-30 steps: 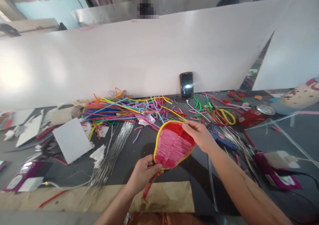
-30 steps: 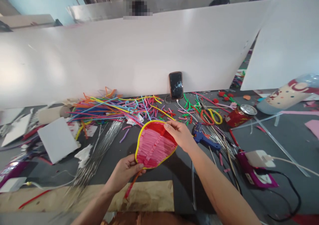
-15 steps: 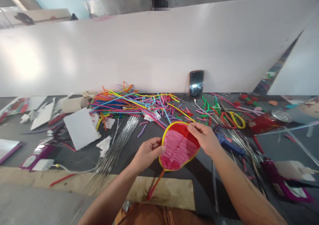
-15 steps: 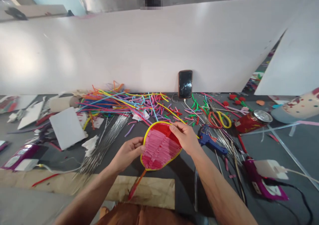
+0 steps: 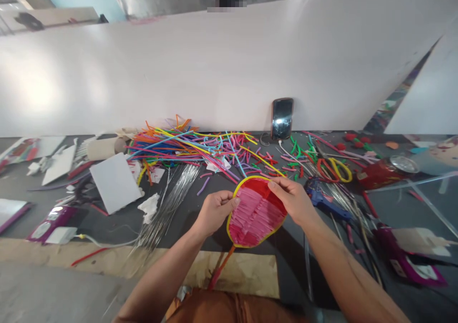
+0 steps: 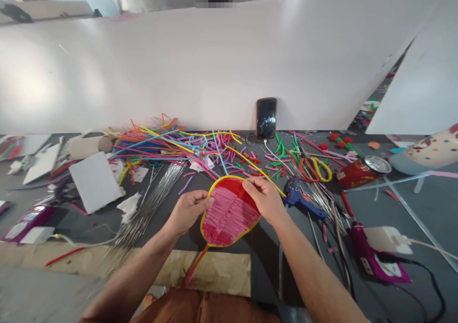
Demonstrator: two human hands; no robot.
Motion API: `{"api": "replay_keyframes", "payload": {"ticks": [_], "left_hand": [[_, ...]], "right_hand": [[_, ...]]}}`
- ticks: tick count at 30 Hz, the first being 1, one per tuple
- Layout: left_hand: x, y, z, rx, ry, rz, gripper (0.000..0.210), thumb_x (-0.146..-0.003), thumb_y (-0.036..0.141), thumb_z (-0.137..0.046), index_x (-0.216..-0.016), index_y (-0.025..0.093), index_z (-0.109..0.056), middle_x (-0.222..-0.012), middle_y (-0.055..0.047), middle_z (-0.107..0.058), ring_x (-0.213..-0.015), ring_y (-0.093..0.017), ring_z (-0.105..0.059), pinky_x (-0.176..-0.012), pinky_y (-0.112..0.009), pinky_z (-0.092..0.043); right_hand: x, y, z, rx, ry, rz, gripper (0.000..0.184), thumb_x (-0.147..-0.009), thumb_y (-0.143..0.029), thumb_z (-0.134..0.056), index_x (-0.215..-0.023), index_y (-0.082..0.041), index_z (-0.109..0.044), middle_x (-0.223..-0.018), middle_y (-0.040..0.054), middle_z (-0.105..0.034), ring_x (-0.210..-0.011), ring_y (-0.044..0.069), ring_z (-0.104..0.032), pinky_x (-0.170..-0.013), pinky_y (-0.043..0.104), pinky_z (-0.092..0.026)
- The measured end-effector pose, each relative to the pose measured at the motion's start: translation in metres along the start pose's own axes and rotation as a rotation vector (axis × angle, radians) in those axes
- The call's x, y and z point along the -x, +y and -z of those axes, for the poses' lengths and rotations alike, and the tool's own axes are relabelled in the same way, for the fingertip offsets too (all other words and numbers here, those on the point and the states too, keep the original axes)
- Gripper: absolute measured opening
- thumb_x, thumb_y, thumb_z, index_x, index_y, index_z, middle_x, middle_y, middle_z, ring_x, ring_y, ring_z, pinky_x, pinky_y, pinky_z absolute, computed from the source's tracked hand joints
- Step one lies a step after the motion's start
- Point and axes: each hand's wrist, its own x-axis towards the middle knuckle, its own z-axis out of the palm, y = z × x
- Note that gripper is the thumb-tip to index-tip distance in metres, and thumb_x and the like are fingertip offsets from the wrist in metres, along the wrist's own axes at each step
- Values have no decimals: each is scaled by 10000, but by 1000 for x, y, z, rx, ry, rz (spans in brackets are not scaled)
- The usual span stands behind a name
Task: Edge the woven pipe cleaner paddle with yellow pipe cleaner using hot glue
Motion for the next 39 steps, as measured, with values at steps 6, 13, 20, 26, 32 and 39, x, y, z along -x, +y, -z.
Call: {"api": "replay_keyframes", "payload": {"ticks": [6,13,20,26,32,39], "left_hand": [[-3,2,5,-9,-58,17,417,-696,528,-711,-769,121,-659,-629,2,-590,-583,-105,-499,-542,-202,-368],[-13,15,6,19,-86,-38,456,-739,499,-693,-984,115,-661,-789,-37,-674,-728,-147,-595,-689,-238,-446],[-23,22,-1,19,-45,-66,407,-753,474,-686,-958,123,-667,-811,-24,-679,-669,-108,-581,-646,-211,-435],[-29,27,-5,-23,-14,-76,350,-761,468,-672,-818,123,-665,-673,7,-621,-583,-90,-528,-568,-198,-394],[-28,29,-7,-51,6,-71,364,-753,488,-663,-771,124,-659,-605,26,-575,-533,-81,-485,-533,-198,-377],[-25,31,-7,50,-8,-31,371,-703,492,-705,-740,126,-656,-602,21,-591,-526,-75,-489,-526,-192,-379]], "right_hand": [[1,0,1,14,9,7,334,-792,-530,-596,-785,-204,-669,-732,5,-639,-702,178,-560,-667,293,-444],[4,-4,-2,11,3,2,333,-791,-534,-589,-754,-211,-661,-710,1,-618,-688,169,-540,-654,285,-440],[8,-6,-4,-4,-44,-8,346,-816,-544,-560,-794,-212,-655,-681,1,-607,-614,155,-521,-564,272,-406],[10,-7,-4,17,-79,26,334,-825,-526,-564,-814,-209,-667,-723,3,-617,-666,160,-537,-619,272,-418],[11,-7,-3,35,-85,47,320,-836,-498,-560,-813,-196,-664,-726,3,-610,-678,156,-532,-640,265,-423],[11,-6,-5,31,-95,50,316,-843,-486,-555,-818,-188,-655,-715,-5,-602,-665,142,-527,-640,256,-421]]}}
